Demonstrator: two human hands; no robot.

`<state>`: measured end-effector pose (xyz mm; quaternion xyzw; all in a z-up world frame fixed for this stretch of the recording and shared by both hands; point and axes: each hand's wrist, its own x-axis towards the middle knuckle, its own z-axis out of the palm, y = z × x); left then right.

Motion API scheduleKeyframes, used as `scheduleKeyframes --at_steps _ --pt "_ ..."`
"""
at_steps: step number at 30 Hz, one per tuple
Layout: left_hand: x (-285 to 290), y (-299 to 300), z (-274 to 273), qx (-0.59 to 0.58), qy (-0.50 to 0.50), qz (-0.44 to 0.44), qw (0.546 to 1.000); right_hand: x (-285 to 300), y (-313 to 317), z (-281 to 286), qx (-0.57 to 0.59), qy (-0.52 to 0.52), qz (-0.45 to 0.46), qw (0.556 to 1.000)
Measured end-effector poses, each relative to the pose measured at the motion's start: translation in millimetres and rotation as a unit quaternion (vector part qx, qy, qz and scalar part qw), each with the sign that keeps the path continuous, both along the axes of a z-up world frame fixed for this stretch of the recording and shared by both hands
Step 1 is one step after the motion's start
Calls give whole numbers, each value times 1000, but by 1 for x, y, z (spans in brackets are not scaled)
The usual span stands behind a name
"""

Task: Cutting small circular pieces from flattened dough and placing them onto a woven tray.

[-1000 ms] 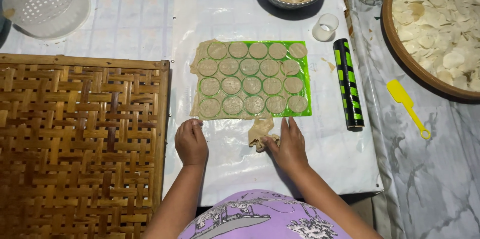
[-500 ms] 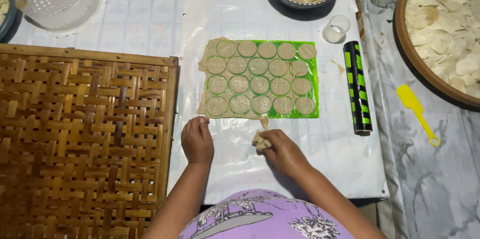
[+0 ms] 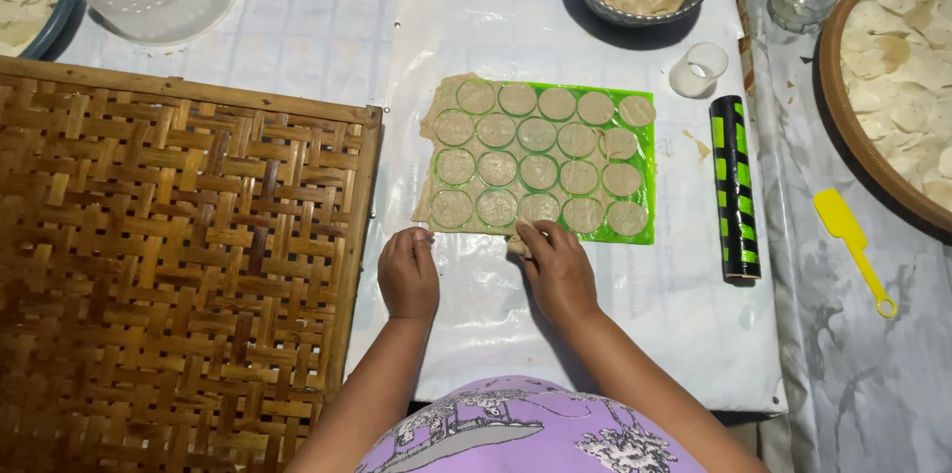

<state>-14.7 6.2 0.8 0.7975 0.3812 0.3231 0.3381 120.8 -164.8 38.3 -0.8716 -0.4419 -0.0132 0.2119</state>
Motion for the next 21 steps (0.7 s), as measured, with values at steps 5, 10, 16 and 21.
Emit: scheduleKeyframes --at_steps 5,10,16,21 --pt "0 2 4 -6 -26 2 1000 -3 10 -6 -27 -73 53 996" --pt "-2 0 3 -16 -44 -1 999 -36 13 21 14 53 193 980" --pt "-2 1 -3 -24 -63 7 998 -37 12 7 61 133 148 978" --pt "-3 1 1 -22 -64 -2 998 -30 5 -17 56 182 -78 979"
